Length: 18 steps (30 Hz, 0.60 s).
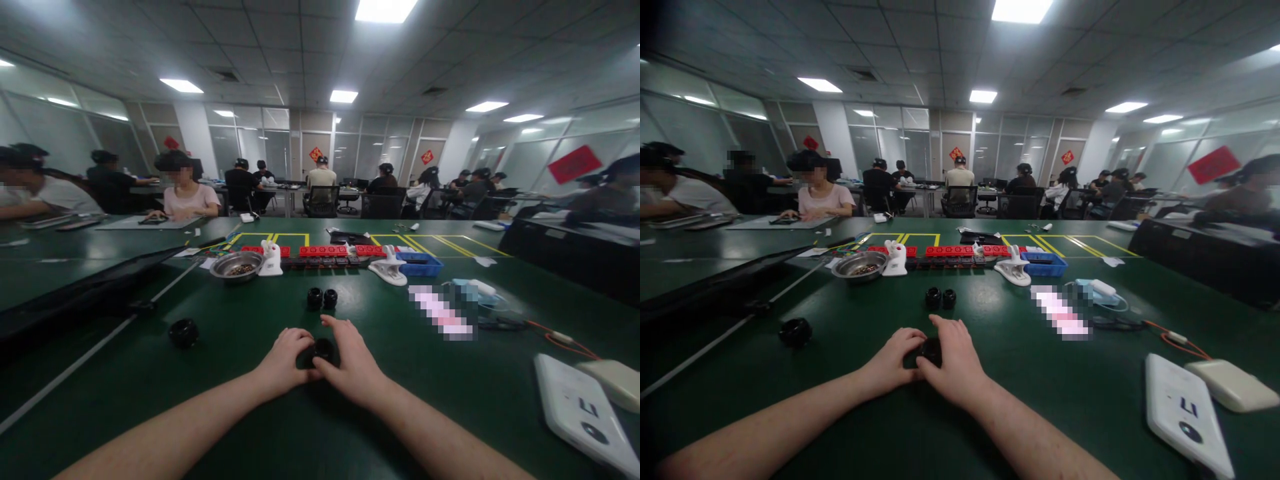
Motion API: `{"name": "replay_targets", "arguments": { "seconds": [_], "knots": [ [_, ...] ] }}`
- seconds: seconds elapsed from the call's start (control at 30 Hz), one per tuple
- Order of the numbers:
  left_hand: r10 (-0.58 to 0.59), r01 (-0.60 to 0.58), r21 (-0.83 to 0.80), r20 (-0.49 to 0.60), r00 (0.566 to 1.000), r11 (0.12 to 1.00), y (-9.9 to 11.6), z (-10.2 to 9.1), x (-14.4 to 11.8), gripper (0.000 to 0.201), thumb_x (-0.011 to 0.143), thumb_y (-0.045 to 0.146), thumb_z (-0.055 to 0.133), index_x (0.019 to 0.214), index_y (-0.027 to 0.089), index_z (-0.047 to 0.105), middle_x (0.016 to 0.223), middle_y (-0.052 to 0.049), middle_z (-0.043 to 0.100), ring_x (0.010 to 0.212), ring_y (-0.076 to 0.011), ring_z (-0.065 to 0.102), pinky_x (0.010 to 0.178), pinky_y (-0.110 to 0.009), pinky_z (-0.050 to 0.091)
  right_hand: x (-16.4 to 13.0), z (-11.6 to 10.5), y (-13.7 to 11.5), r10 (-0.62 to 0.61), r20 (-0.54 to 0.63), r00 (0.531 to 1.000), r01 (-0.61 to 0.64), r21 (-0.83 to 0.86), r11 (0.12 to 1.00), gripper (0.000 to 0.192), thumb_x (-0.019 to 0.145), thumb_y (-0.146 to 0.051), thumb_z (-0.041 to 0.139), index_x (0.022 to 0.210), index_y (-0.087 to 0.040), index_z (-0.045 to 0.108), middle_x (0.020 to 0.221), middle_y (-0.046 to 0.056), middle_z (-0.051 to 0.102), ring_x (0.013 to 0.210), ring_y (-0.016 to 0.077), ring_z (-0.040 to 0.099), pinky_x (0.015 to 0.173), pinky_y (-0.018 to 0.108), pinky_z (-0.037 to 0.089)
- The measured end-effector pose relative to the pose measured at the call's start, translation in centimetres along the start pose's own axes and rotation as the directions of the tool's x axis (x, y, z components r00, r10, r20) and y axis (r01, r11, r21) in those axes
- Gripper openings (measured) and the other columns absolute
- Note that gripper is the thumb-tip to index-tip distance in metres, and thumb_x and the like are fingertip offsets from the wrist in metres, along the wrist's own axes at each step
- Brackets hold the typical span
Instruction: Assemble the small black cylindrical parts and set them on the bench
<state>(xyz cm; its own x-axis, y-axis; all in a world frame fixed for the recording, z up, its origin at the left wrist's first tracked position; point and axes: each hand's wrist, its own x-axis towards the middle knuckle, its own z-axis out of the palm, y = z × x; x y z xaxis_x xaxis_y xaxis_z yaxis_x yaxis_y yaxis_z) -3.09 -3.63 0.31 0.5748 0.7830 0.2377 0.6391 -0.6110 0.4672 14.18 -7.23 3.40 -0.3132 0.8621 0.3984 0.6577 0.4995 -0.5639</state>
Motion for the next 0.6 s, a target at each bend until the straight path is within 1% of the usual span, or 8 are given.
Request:
{"name": "replay_targets", "arguments": {
  "seconds": [0.1, 0.17, 0.23, 0.27, 0.33, 0.4, 0.5, 0.6],
  "knots": [
    [-0.006, 0.006, 0.005, -0.005, 1.000, 1.000, 0.11, -0.05, -0.06, 0.034, 0.064, 0.041, 0.067, 0.091, 0.022, 0.060, 0.100, -0.004, 0.053, 0.094, -0.0240, 0.047, 0.082, -0.037, 0.039, 0.15, 0.06, 0.19, 0.090, -0.034, 0.995, -0.090, -0.026, 0.996, 0.057, 0.066, -0.031, 0.062, 0.116, -0.015, 0.041, 0.103, 0.009, 0.053, 0.099, 0.0241, 0.048, 0.088, 0.042, 0.037],
    [0.003, -0.003, 0.004, -0.011, 1.000, 1.000, 0.08, 0.02, -0.06, 0.034, 0.064, 0.041, 0.067, 0.091, 0.022, 0.059, 0.100, -0.004, 0.053, 0.094, -0.0238, 0.047, 0.084, -0.038, 0.038, 0.21, 0.15, 0.29, 0.106, -0.019, 0.994, -0.107, -0.037, 0.994, 0.053, 0.066, -0.030, 0.062, 0.113, -0.015, 0.044, 0.096, 0.008, 0.055, 0.093, 0.0236, 0.051, 0.083, 0.041, 0.039],
    [0.015, -0.015, 0.004, -0.019, 1.000, 1.000, -0.02, 0.14, -0.02, 0.035, 0.065, 0.042, 0.066, 0.092, 0.022, 0.059, 0.101, -0.005, 0.053, 0.095, -0.0239, 0.047, 0.085, -0.038, 0.037, 0.18, 0.19, 0.28, 0.061, 0.020, 0.998, -0.060, -0.018, 0.998, 0.049, 0.067, -0.022, 0.059, 0.113, -0.017, 0.044, 0.094, 0.006, 0.057, 0.093, 0.0222, 0.051, 0.088, 0.043, 0.036],
    [0.016, -0.016, 0.005, -0.023, 1.000, 1.000, -0.07, 0.19, 0.00, 0.036, 0.065, 0.042, 0.066, 0.094, 0.021, 0.058, 0.101, -0.005, 0.053, 0.095, -0.0240, 0.047, 0.086, -0.038, 0.037, 0.14, 0.19, 0.24, 0.024, 0.038, 0.999, -0.024, 0.001, 1.000, 0.050, 0.066, -0.017, 0.056, 0.114, -0.018, 0.042, 0.097, 0.006, 0.057, 0.096, 0.0215, 0.050, 0.092, 0.044, 0.031],
    [0.010, -0.010, 0.005, -0.025, 1.000, 1.000, -0.13, 0.23, 0.02, 0.037, 0.065, 0.041, 0.066, 0.095, 0.021, 0.057, 0.101, -0.005, 0.054, 0.095, -0.0244, 0.047, 0.086, -0.039, 0.037, 0.06, 0.14, 0.11, -0.043, 0.063, 0.997, 0.041, 0.029, 0.999, 0.057, 0.063, -0.010, 0.052, 0.117, -0.019, 0.038, 0.107, 0.006, 0.054, 0.105, 0.0206, 0.046, 0.100, 0.046, 0.020],
    [0.002, -0.002, 0.000, -0.010, 1.000, 1.000, -0.07, 0.16, -0.01, 0.037, 0.065, 0.040, 0.065, 0.096, 0.020, 0.057, 0.102, -0.005, 0.054, 0.096, -0.0246, 0.047, 0.085, -0.038, 0.037, 0.00, 0.09, 0.04, -0.054, 0.062, 0.997, 0.053, 0.021, 0.998, 0.060, 0.062, -0.010, 0.052, 0.120, -0.018, 0.036, 0.117, 0.008, 0.050, 0.112, 0.0212, 0.042, 0.103, 0.047, 0.014],
    [-0.001, 0.001, -0.006, 0.009, 1.000, 1.000, 0.15, -0.07, -0.11, 0.034, 0.065, 0.038, 0.066, 0.093, 0.020, 0.059, 0.103, -0.005, 0.053, 0.096, -0.0244, 0.046, 0.084, -0.037, 0.039, 0.00, 0.13, 0.14, -0.001, 0.031, 1.000, 0.002, -0.016, 1.000, 0.058, 0.066, -0.020, 0.057, 0.120, -0.018, 0.037, 0.120, 0.009, 0.047, 0.114, 0.0236, 0.040, 0.102, 0.048, 0.016],
    [-0.004, 0.004, 0.002, 0.007, 1.000, 1.000, 0.30, -0.21, -0.16, 0.032, 0.065, 0.038, 0.066, 0.091, 0.021, 0.059, 0.101, -0.004, 0.053, 0.095, -0.0241, 0.047, 0.083, -0.037, 0.039, -0.01, 0.27, 0.22, 0.054, -0.006, 0.999, -0.054, -0.025, 0.998, 0.058, 0.067, -0.029, 0.061, 0.119, -0.018, 0.039, 0.115, 0.010, 0.050, 0.109, 0.0247, 0.043, 0.096, 0.046, 0.027]
  ]
}}
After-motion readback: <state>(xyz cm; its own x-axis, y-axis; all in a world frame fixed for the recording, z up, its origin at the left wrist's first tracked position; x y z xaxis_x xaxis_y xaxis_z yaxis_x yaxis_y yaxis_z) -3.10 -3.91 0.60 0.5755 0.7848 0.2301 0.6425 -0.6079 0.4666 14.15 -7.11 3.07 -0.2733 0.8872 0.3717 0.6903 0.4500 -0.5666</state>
